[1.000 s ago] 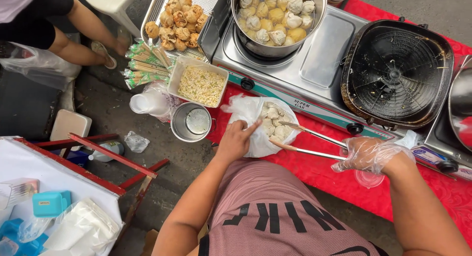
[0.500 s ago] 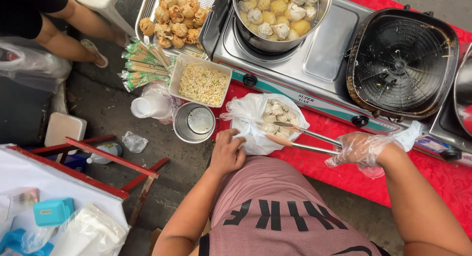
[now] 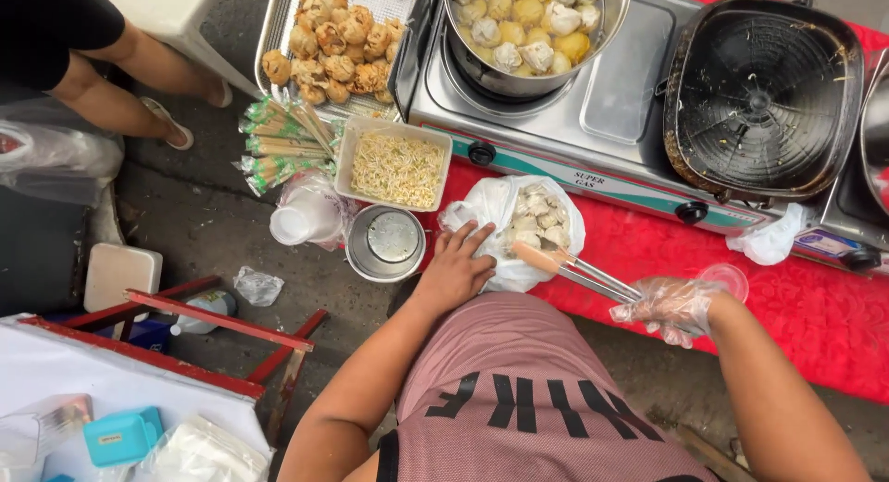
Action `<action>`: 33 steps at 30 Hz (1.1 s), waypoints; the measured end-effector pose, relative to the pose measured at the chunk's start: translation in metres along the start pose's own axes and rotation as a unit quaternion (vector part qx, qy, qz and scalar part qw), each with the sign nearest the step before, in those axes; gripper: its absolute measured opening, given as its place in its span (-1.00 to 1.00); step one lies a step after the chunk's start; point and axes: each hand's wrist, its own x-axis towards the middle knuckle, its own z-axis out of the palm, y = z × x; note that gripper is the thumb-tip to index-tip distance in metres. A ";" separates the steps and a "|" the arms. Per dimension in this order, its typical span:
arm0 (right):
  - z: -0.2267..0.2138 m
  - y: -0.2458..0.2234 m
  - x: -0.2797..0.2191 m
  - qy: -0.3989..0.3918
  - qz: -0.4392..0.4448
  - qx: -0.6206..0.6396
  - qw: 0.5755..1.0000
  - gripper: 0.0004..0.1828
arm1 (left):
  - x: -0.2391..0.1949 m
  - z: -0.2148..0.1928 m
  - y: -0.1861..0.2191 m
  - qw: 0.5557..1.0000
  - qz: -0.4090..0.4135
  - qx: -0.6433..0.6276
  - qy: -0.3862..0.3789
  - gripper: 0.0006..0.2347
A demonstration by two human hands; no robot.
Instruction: Transferring dumplings from a plastic bag into a pot of boiling water using metal tongs at a food stall.
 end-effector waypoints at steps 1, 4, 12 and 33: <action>-0.007 0.010 0.019 0.003 -0.002 0.001 1.000 -0.51 | 0.003 0.002 -0.006 1.000 0.003 0.002 0.002 -0.86; -0.007 0.056 0.066 -0.032 -0.083 0.116 0.989 -0.63 | 0.002 0.008 -0.011 1.000 0.008 0.006 0.013 -0.86; 0.025 0.104 0.105 -0.133 -0.195 0.426 0.873 -0.49 | 0.018 -0.009 -0.027 0.987 -0.086 -0.054 -0.123 -0.88; 0.117 0.043 0.063 0.107 -0.223 0.379 0.892 -0.67 | 0.028 -0.016 -0.036 0.981 -0.051 -0.036 -0.186 -0.86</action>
